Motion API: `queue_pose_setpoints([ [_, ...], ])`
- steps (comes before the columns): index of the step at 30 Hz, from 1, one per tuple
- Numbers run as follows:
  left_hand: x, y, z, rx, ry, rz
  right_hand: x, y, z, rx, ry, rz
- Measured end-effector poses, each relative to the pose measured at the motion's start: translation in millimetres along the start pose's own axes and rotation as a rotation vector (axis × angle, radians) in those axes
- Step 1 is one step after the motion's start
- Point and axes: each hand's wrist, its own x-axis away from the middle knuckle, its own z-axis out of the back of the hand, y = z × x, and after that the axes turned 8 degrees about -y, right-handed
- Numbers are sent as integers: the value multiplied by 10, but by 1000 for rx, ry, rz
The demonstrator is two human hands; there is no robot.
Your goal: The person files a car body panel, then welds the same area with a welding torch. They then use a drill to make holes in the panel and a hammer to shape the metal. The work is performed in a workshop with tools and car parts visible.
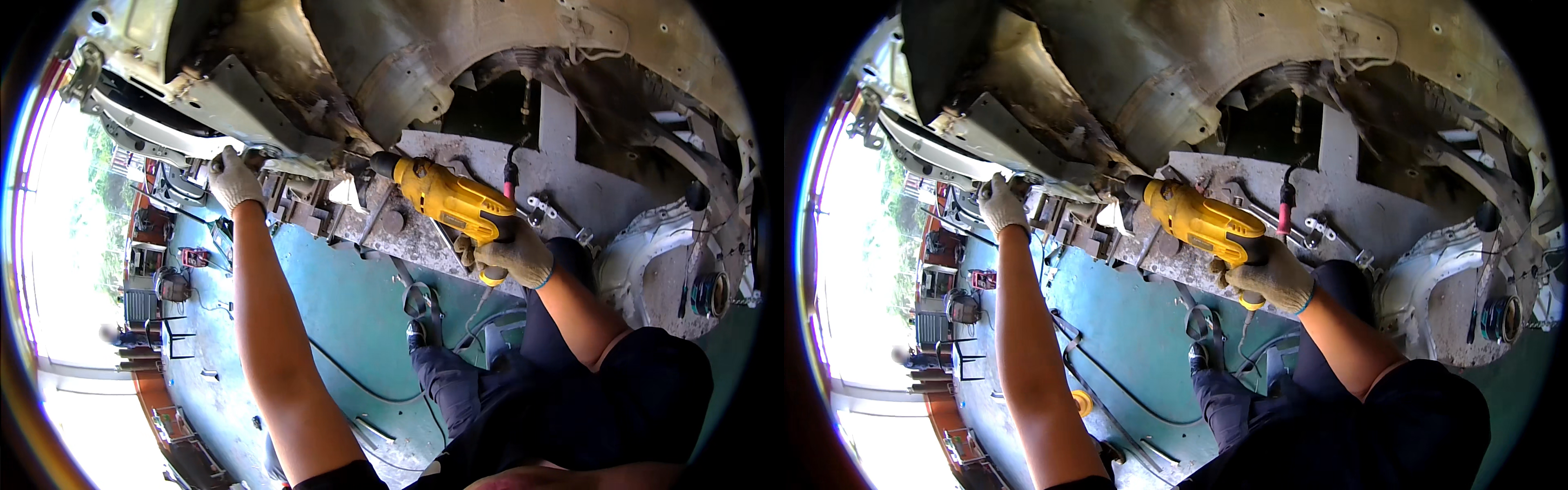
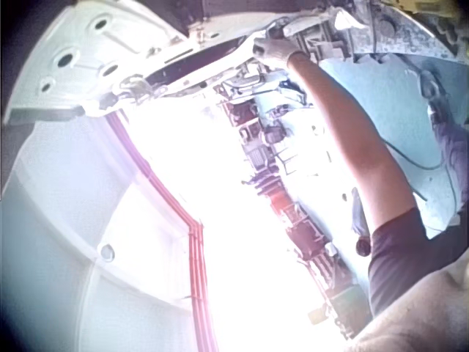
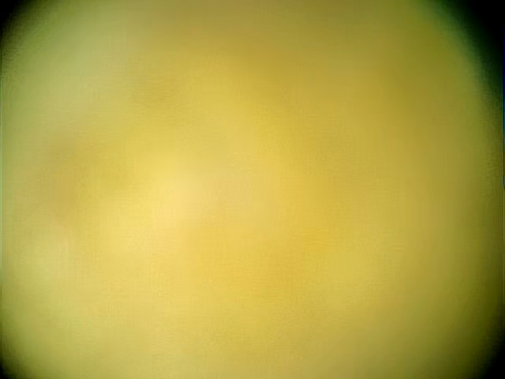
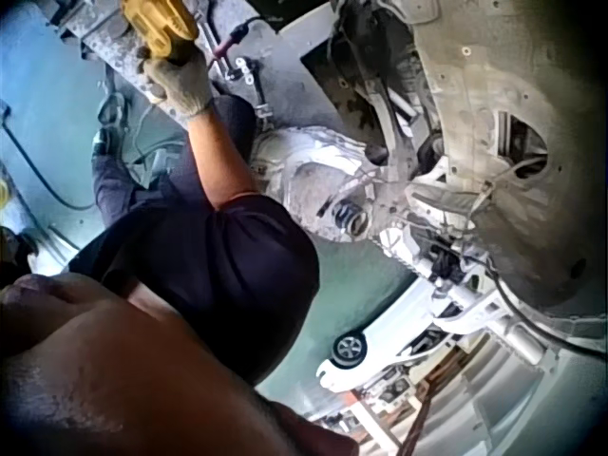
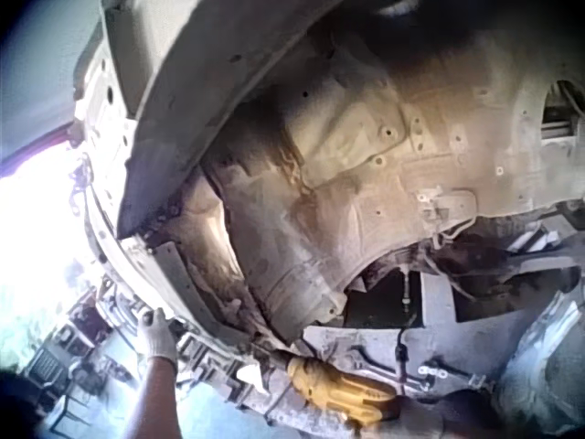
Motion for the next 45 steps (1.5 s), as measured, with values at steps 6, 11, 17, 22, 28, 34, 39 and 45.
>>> queue_pose_setpoints([
  [6, 54, 34, -31, -156, 88, -2, 105, 309, 106, 37, 31, -134],
  [11, 54, -6, -38, -207, 107, -22, 53, 352, 82, -49, -3, -114],
  [17, 58, -5, -53, -289, 146, -7, -173, 249, -19, -68, -45, -69],
  [22, 81, -3, -63, -184, 113, -25, -281, 210, -96, -53, -29, -55],
  [28, 91, 3, -71, -208, 78, -6, -322, 215, -99, 125, -1, -62],
  [34, 74, -39, -63, -192, 68, -67, -325, 209, -133, 208, 41, -33],
  [39, 76, -50, -91, -103, 126, -42, -345, 292, -211, 83, 103, -122],
  [45, 129, -23, -128, -73, 149, 16, -333, 360, -236, 85, 50, -130],
])
